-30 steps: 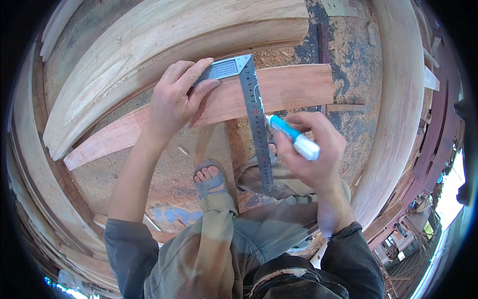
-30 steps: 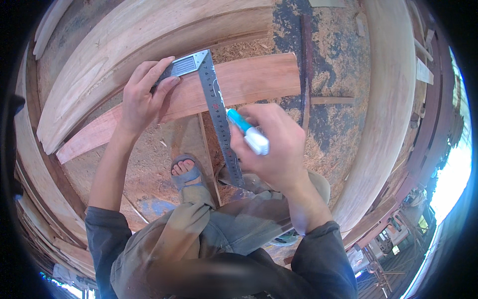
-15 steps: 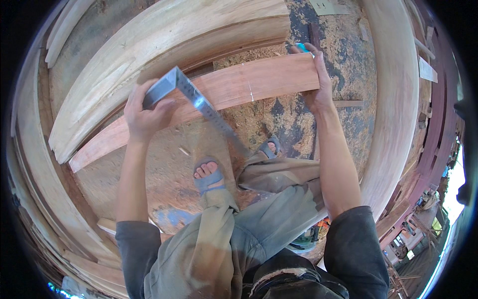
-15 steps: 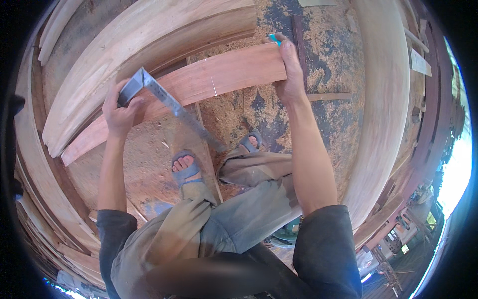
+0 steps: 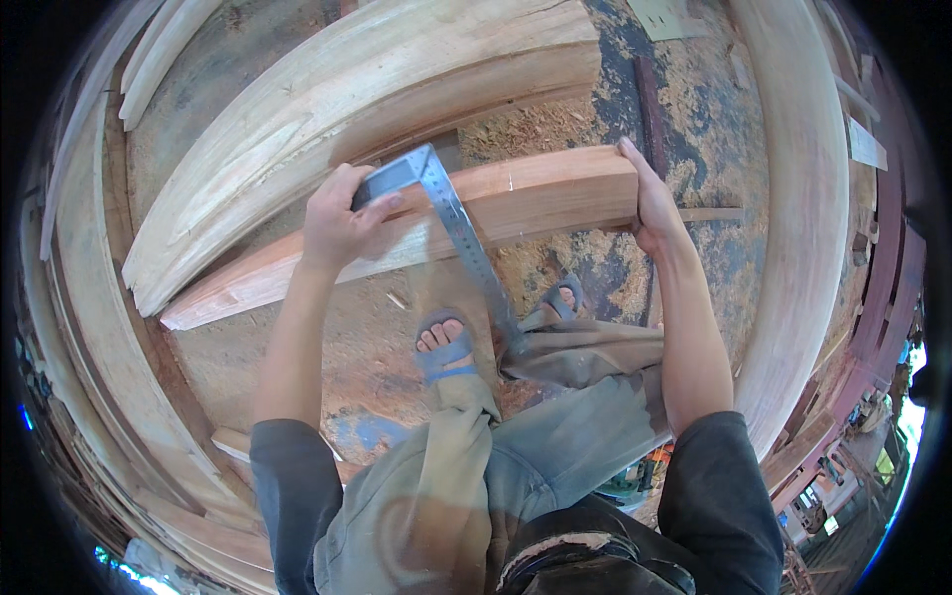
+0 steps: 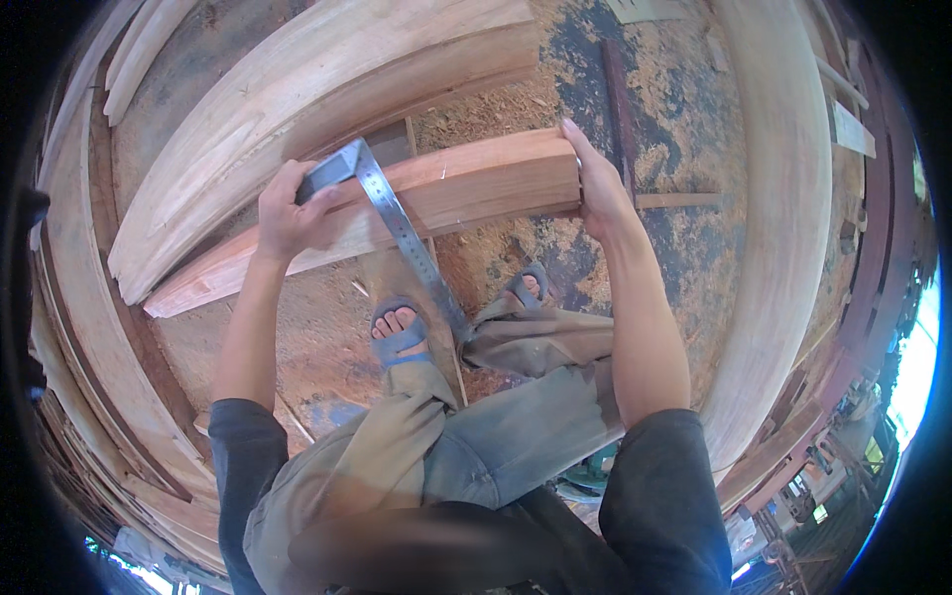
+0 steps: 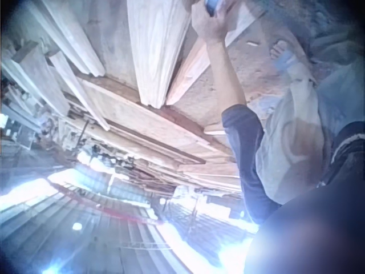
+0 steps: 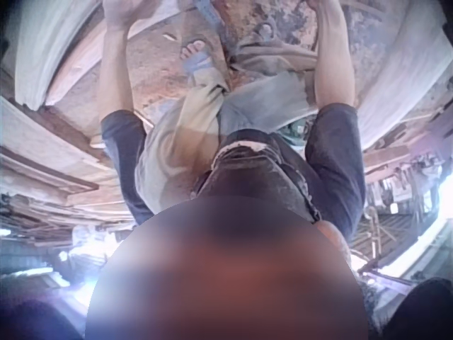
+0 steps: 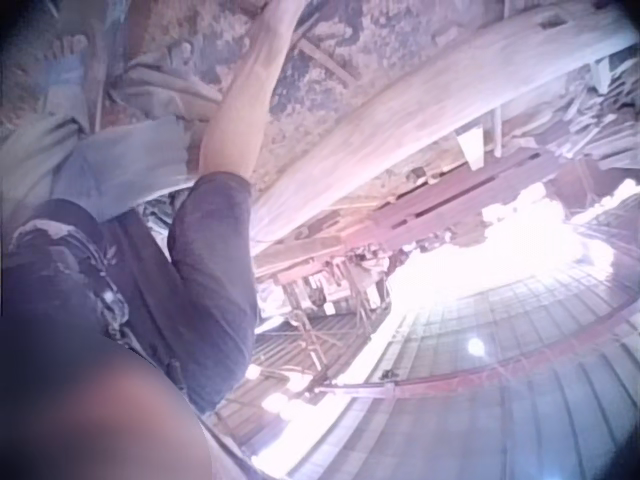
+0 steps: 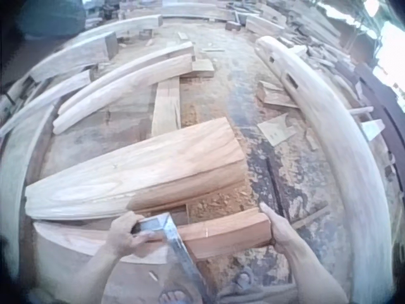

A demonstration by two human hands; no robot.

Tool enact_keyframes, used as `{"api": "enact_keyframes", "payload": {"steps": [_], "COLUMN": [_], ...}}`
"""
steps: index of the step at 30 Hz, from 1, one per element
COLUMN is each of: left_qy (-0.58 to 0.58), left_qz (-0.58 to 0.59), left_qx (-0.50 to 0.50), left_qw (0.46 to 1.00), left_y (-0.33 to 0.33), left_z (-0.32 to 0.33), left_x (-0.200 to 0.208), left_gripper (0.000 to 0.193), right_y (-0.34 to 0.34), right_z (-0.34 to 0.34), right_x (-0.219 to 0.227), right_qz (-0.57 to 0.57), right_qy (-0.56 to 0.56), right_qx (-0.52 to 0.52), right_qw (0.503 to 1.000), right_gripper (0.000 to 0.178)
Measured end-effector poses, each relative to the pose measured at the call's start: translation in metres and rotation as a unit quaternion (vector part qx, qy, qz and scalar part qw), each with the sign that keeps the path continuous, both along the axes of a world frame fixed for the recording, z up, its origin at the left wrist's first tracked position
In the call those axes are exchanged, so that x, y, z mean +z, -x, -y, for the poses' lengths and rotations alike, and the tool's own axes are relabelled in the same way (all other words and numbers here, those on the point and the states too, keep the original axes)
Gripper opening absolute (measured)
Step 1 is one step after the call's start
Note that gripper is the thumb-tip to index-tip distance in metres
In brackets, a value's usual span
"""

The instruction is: The person measures and marks curved wooden pieces using a metal ruler and a marker. They repeatedly position the ruler, draw lines, and adjust the wood to ensure accurate markings for subsequent cutting or assembly.

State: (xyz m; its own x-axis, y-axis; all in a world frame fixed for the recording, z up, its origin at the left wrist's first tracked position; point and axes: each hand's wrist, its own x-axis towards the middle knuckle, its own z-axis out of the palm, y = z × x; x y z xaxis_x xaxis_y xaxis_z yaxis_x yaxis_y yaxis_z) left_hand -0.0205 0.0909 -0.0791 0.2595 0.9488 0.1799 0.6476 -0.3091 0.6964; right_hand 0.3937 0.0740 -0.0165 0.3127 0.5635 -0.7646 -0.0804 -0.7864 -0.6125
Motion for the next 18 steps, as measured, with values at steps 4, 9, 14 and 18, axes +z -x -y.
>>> {"api": "enact_keyframes", "payload": {"steps": [4, 9, 14, 18], "left_qy": [-0.004, -0.002, -0.003, 0.02], "left_qz": [0.017, -0.019, -0.015, 0.003], "left_qx": [-0.042, -0.101, -0.095, -0.077], "left_qw": [0.999, 0.995, 0.995, 0.997], "left_y": [-0.009, -0.036, -0.051, -0.055], "left_z": [-0.008, -0.019, -0.029, -0.032], "left_x": [0.009, 0.015, 0.012, 0.01], "left_gripper": [0.046, 0.049, 0.05, 0.049], "right_y": [-0.008, -0.016, -0.026, -0.016], "right_z": [0.006, 0.001, -0.011, -0.023], "right_x": [-0.004, -0.017, -0.002, 0.018], "right_qz": [0.004, 0.01, 0.175, 0.253], "right_qy": [-0.007, 0.04, -0.065, -0.265], "right_qx": [0.033, 0.044, 0.095, -0.006], "right_qw": [0.999, 0.998, 0.978, 0.931], "right_gripper": [0.074, 0.073, 0.067, 0.051]}}
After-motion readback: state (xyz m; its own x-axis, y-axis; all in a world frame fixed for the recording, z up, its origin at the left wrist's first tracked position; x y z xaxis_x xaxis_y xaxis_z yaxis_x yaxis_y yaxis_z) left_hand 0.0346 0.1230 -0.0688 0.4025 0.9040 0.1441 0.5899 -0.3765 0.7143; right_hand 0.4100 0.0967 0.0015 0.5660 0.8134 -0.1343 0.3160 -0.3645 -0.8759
